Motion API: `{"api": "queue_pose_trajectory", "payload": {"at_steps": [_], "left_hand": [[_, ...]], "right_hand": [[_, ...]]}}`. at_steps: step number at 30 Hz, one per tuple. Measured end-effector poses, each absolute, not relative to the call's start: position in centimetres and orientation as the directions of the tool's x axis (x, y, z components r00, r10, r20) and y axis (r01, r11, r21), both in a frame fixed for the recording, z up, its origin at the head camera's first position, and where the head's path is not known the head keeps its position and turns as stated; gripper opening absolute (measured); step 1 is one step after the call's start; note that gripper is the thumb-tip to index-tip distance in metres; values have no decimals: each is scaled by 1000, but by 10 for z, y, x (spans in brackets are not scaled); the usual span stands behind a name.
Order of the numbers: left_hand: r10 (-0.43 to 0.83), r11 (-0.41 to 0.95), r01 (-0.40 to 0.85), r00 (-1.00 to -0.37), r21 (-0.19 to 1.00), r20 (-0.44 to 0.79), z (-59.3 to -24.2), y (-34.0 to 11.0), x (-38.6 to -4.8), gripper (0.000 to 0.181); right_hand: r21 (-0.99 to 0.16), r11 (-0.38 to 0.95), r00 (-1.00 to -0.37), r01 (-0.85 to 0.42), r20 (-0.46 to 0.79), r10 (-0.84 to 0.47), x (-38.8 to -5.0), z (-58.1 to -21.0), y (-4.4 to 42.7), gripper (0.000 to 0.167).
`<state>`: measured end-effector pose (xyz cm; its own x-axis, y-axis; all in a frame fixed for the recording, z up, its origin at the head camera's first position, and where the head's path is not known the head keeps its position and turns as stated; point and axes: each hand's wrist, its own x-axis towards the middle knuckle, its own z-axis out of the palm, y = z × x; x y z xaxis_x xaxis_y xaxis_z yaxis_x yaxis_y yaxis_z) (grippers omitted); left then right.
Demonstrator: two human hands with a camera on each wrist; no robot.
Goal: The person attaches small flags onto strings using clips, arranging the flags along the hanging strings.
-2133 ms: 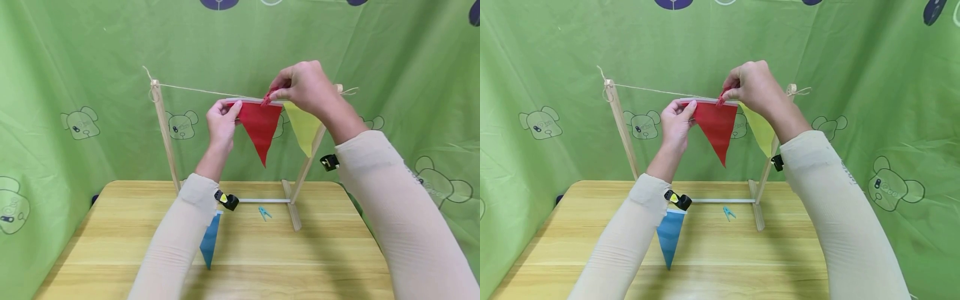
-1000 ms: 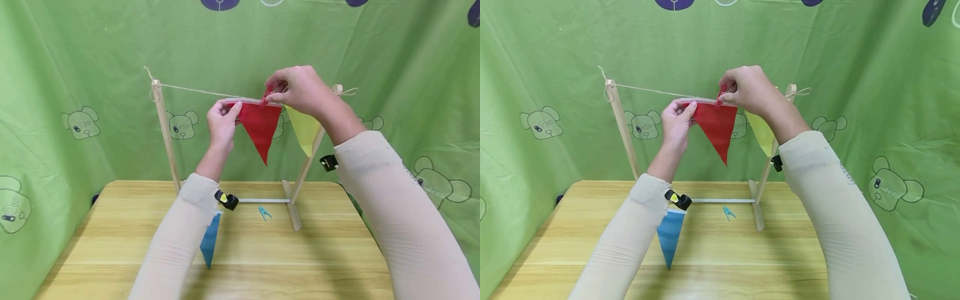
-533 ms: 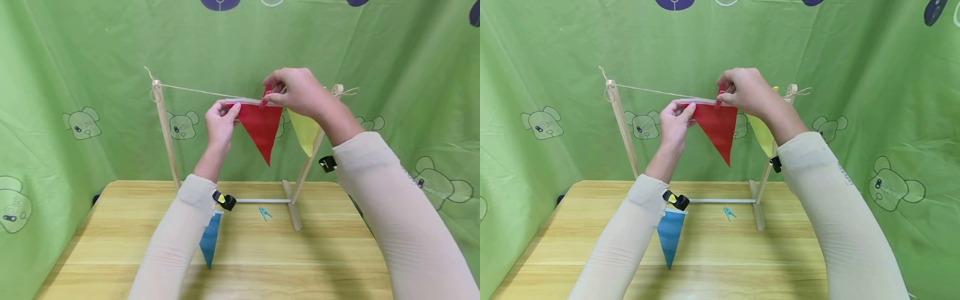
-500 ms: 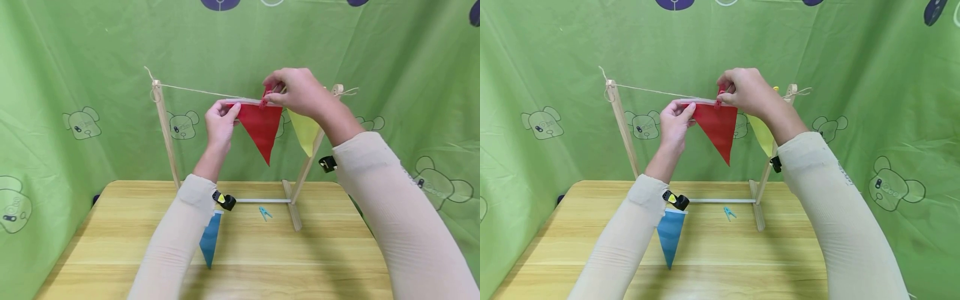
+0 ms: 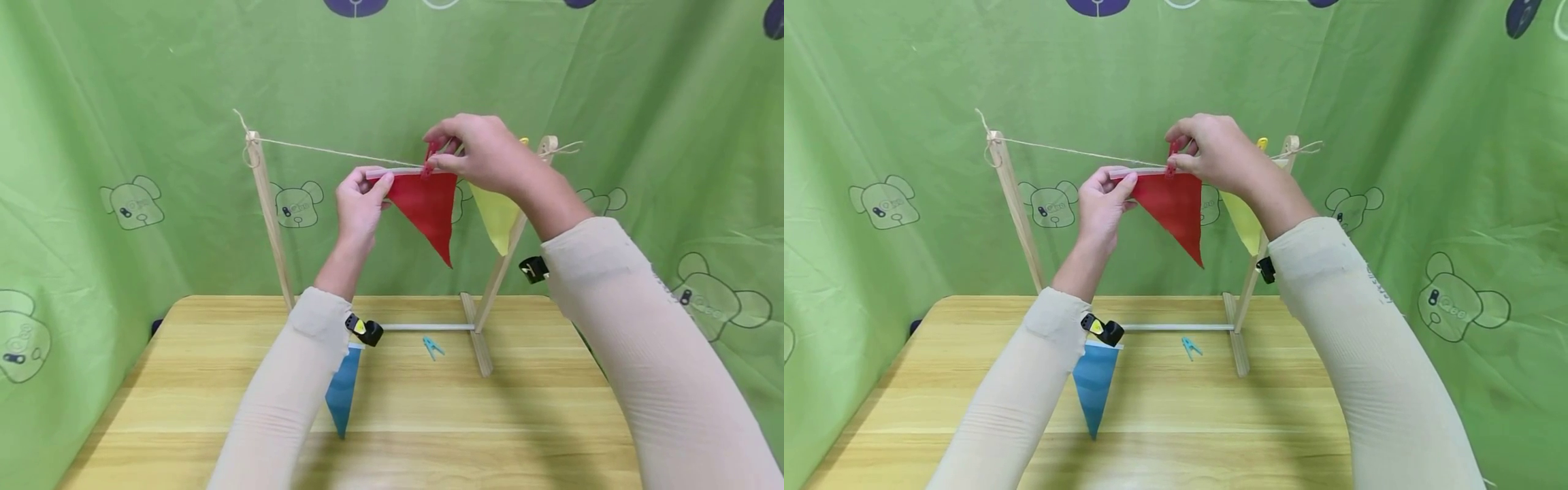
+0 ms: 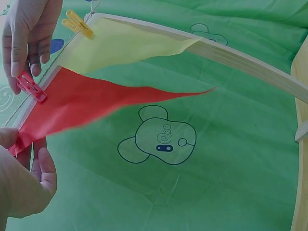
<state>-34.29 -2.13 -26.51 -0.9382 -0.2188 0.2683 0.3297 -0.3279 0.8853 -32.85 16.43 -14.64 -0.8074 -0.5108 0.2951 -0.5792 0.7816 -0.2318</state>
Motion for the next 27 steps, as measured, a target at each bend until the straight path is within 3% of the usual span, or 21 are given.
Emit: {"api": "queue_pose_trajectory", "payload": {"at_steps": [17,27], "left_hand": [[-198,-269,326,-940,906,279,-273,-23,-343,20],[-201,-274,352,-931,895,304,-275,-26,-345,21]], "right_hand": [[-247,770,-801,-588,313,-511,-329,-150,165,42],[-313,742,-795,-592,378,-475,-322,-149,171,46]]}}
